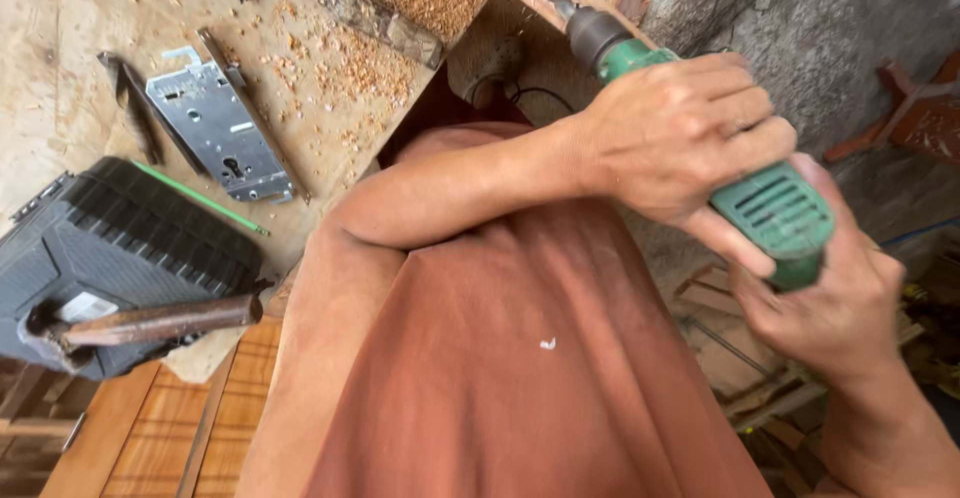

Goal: The person uses a green cordless drill to create a hole in a wooden plank. The camera is positioned overhead, showing the hands and the drilling action as wood shavings accumulate around the work area.

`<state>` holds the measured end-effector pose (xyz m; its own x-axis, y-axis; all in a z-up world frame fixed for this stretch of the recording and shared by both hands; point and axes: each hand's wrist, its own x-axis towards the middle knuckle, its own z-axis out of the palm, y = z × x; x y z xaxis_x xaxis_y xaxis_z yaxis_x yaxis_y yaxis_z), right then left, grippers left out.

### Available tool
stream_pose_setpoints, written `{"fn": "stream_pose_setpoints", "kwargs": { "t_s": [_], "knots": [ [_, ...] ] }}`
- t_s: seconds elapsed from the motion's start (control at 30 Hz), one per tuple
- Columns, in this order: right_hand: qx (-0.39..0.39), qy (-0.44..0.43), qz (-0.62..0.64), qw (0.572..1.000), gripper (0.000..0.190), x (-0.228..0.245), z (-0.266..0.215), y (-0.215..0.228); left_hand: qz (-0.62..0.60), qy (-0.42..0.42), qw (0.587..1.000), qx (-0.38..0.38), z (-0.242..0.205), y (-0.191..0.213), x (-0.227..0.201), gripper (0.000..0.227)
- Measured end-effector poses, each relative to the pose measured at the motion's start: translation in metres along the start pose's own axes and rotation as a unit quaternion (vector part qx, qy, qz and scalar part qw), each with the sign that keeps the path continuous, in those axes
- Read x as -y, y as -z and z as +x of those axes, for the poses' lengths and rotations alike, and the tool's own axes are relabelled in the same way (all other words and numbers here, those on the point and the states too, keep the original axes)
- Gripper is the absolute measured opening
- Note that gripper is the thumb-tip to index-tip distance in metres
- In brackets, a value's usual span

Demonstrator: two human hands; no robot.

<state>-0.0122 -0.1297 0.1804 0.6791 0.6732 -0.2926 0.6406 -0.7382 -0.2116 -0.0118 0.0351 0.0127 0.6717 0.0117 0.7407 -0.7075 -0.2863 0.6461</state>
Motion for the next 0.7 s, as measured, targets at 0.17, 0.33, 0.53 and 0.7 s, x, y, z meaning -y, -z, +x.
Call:
{"fn": "stream_pose_setpoints", "kwargs": {
  "t_s": [0.17,0.33,0.53,0.7],
  "knots": [
    [0.000,-0.014,0.069,0.998,0.070,-0.015,0.018,-0.018,0.014,0.000,1.000,-0.007,0.001,0.019,0.023,0.081],
    [0.034,0.005,0.049,0.998,0.077,-0.009,0.013,0.011,0.010,-0.011,0.999,-0.039,0.017,0.024,0.013,0.080],
    [0.029,-0.006,0.027,0.999,0.073,0.008,0.012,0.020,-0.004,-0.008,0.999,-0.049,0.022,0.030,-0.006,0.079],
    [0.020,0.025,0.038,0.999,0.077,0.001,0.019,-0.003,0.035,-0.017,0.998,-0.057,0.020,0.053,0.010,0.080]
  ]
}}
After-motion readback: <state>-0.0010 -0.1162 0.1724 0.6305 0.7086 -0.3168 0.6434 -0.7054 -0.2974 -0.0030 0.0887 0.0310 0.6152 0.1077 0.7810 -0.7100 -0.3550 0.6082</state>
